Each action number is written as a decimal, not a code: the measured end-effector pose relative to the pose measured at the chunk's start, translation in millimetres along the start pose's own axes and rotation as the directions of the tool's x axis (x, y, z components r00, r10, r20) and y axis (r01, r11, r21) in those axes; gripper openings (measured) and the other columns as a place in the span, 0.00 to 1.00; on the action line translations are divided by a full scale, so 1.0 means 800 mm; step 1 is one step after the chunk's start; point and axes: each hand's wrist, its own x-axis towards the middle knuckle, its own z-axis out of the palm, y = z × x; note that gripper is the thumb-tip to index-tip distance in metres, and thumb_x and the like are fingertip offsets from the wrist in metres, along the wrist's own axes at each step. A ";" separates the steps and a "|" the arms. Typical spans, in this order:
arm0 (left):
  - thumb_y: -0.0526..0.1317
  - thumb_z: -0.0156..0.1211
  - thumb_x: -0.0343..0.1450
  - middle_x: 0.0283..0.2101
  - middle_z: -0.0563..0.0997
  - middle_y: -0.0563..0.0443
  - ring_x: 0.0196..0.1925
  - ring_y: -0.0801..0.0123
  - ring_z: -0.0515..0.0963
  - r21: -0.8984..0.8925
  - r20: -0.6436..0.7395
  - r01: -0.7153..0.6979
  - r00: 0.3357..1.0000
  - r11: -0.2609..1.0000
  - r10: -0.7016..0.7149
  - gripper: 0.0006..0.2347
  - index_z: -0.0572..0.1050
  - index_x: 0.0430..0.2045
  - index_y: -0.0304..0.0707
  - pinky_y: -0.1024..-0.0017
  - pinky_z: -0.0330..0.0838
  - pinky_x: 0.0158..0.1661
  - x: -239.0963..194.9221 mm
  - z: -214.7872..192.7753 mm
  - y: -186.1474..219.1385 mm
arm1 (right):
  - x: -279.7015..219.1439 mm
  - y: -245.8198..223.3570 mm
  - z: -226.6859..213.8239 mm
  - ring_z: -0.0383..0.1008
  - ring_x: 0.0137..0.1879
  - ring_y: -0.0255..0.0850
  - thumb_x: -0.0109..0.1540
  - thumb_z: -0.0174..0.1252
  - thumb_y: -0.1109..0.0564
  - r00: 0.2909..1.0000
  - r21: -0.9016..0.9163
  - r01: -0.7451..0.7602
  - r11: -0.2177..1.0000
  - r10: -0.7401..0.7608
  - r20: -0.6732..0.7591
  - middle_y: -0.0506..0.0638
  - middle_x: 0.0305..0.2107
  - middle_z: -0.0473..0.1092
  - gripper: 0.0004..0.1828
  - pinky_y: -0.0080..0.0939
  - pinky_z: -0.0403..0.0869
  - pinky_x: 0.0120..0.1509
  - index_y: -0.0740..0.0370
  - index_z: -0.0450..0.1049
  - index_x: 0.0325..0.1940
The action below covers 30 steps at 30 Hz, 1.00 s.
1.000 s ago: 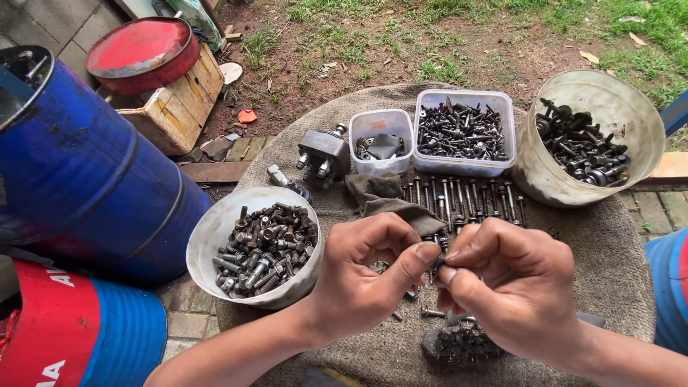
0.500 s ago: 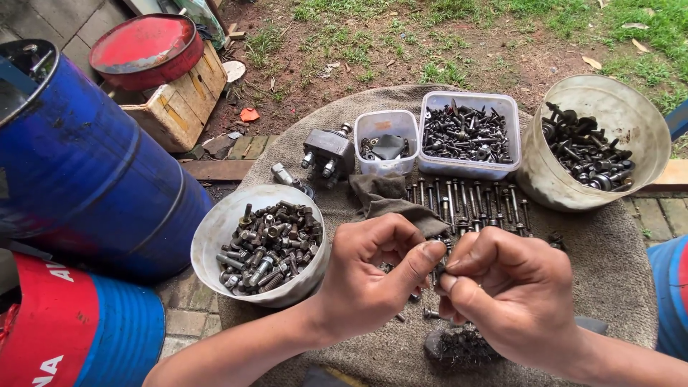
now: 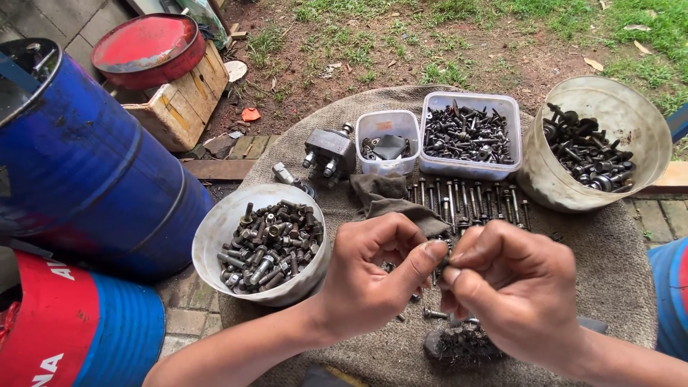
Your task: The person scrubs a small metal fastener with a wire brush, then wipes it with a cloth. The person repeats this process with another fastener, scrubbing and wiping each one individually.
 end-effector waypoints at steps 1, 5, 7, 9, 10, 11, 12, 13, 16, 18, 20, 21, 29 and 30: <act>0.36 0.60 0.73 0.22 0.78 0.50 0.21 0.76 0.78 -0.001 0.001 -0.001 1.000 1.000 0.001 0.08 0.72 0.24 0.35 0.81 0.72 0.22 0.000 0.001 -0.001 | 0.001 -0.002 -0.001 0.77 0.13 0.36 0.56 0.61 0.69 1.000 -0.001 0.001 1.000 -0.001 -0.001 0.54 0.18 0.70 0.11 0.26 0.75 0.12 0.65 0.65 0.25; 0.37 0.61 0.73 0.21 0.77 0.51 0.19 0.76 0.77 -0.018 0.003 0.019 1.000 1.000 -0.019 0.08 0.72 0.24 0.35 0.81 0.71 0.21 -0.003 -0.001 0.002 | 0.005 0.000 -0.006 0.77 0.13 0.37 0.56 0.61 0.69 1.000 0.024 0.005 1.000 -0.005 -0.003 0.55 0.20 0.70 0.10 0.28 0.78 0.12 0.66 0.66 0.25; 0.36 0.61 0.73 0.21 0.77 0.50 0.19 0.76 0.77 -0.036 0.011 0.013 1.000 0.999 -0.013 0.09 0.71 0.24 0.35 0.81 0.70 0.20 0.000 -0.002 0.000 | 0.007 -0.001 -0.009 0.77 0.13 0.40 0.56 0.61 0.70 0.998 0.046 -0.009 0.999 0.012 -0.066 0.56 0.22 0.68 0.11 0.31 0.80 0.12 0.66 0.65 0.27; 0.36 0.62 0.73 0.20 0.76 0.52 0.18 0.78 0.75 -0.080 0.018 0.029 0.999 0.996 -0.027 0.09 0.71 0.24 0.35 0.82 0.68 0.19 -0.002 -0.003 -0.005 | 0.003 -0.005 -0.010 0.74 0.13 0.38 0.54 0.61 0.70 0.998 0.060 0.020 0.998 -0.016 -0.063 0.55 0.20 0.66 0.12 0.29 0.75 0.13 0.64 0.63 0.24; 0.36 0.62 0.73 0.20 0.76 0.52 0.18 0.78 0.75 -0.078 0.016 0.030 0.999 0.996 -0.029 0.09 0.71 0.24 0.35 0.82 0.68 0.19 -0.002 -0.003 -0.005 | 0.002 -0.004 -0.010 0.74 0.13 0.38 0.54 0.61 0.70 0.998 0.062 0.019 0.998 -0.015 -0.062 0.55 0.20 0.66 0.12 0.29 0.75 0.13 0.64 0.63 0.24; 0.37 0.61 0.74 0.22 0.76 0.51 0.19 0.77 0.75 -0.078 0.039 0.025 0.999 0.997 -0.022 0.08 0.71 0.25 0.35 0.82 0.69 0.19 -0.002 -0.004 -0.006 | 0.000 -0.003 -0.010 0.75 0.14 0.38 0.55 0.61 0.69 1.000 0.088 0.008 0.996 -0.007 -0.016 0.54 0.20 0.68 0.11 0.29 0.75 0.13 0.64 0.64 0.25; 0.37 0.60 0.74 0.24 0.75 0.50 0.19 0.75 0.75 -0.079 0.064 0.019 0.998 0.997 -0.014 0.08 0.71 0.26 0.35 0.81 0.70 0.20 -0.001 -0.005 -0.006 | -0.001 -0.001 -0.010 0.77 0.14 0.38 0.56 0.62 0.67 1.000 0.112 -0.003 0.994 0.000 0.027 0.54 0.20 0.69 0.11 0.28 0.74 0.14 0.64 0.65 0.26; 0.37 0.60 0.74 0.24 0.75 0.50 0.19 0.75 0.75 -0.078 0.065 0.019 0.998 0.997 -0.014 0.08 0.71 0.26 0.35 0.81 0.70 0.20 -0.001 -0.005 -0.006 | 0.000 -0.001 -0.010 0.77 0.14 0.38 0.56 0.62 0.67 1.000 0.113 -0.003 0.994 0.000 0.027 0.54 0.20 0.69 0.11 0.28 0.74 0.14 0.64 0.65 0.26; 0.38 0.60 0.73 0.23 0.74 0.51 0.20 0.76 0.76 -0.059 0.035 0.025 0.999 0.998 -0.023 0.09 0.71 0.25 0.34 0.81 0.70 0.20 0.000 -0.004 -0.005 | 0.001 -0.001 -0.010 0.75 0.15 0.38 0.58 0.62 0.66 0.997 0.120 -0.008 0.993 -0.001 0.080 0.54 0.20 0.68 0.11 0.29 0.74 0.15 0.65 0.65 0.26; 0.37 0.59 0.74 0.23 0.76 0.49 0.20 0.74 0.78 -0.048 0.062 0.008 0.998 0.999 -0.005 0.08 0.71 0.26 0.34 0.81 0.72 0.21 0.000 -0.005 -0.003 | 0.001 0.000 -0.010 0.75 0.15 0.37 0.58 0.62 0.65 0.996 0.118 -0.019 0.993 0.008 0.093 0.54 0.20 0.68 0.11 0.29 0.74 0.15 0.64 0.65 0.26; 0.37 0.60 0.73 0.23 0.76 0.51 0.21 0.76 0.76 -0.015 0.048 0.004 0.999 1.000 -0.003 0.08 0.72 0.25 0.34 0.81 0.71 0.22 -0.001 -0.003 -0.005 | 0.001 0.000 -0.010 0.74 0.14 0.36 0.58 0.62 0.64 0.996 0.106 -0.019 0.994 0.009 0.090 0.53 0.20 0.68 0.12 0.29 0.75 0.15 0.63 0.65 0.26; 0.38 0.60 0.73 0.24 0.75 0.53 0.22 0.79 0.74 0.020 0.035 -0.001 0.999 1.000 0.001 0.08 0.72 0.25 0.35 0.82 0.70 0.23 -0.002 -0.002 -0.007 | 0.001 0.000 -0.010 0.73 0.14 0.36 0.58 0.62 0.63 0.996 0.094 -0.016 0.995 0.008 0.087 0.53 0.19 0.68 0.12 0.29 0.76 0.15 0.63 0.65 0.26; 0.37 0.60 0.73 0.23 0.76 0.51 0.21 0.76 0.77 -0.003 0.039 0.019 0.999 1.000 -0.019 0.08 0.72 0.25 0.34 0.82 0.72 0.22 -0.002 -0.003 -0.003 | -0.003 0.000 -0.006 0.73 0.15 0.33 0.57 0.63 0.57 0.997 -0.021 0.043 0.999 -0.042 0.060 0.52 0.17 0.68 0.14 0.25 0.77 0.14 0.62 0.66 0.24; 0.37 0.59 0.74 0.23 0.77 0.51 0.21 0.76 0.77 -0.004 0.051 0.022 0.998 1.000 -0.022 0.08 0.72 0.25 0.34 0.82 0.72 0.22 -0.002 -0.003 -0.001 | -0.006 0.002 -0.006 0.74 0.15 0.33 0.57 0.64 0.55 0.999 -0.037 0.043 0.998 -0.042 0.024 0.53 0.19 0.70 0.14 0.25 0.78 0.14 0.63 0.67 0.26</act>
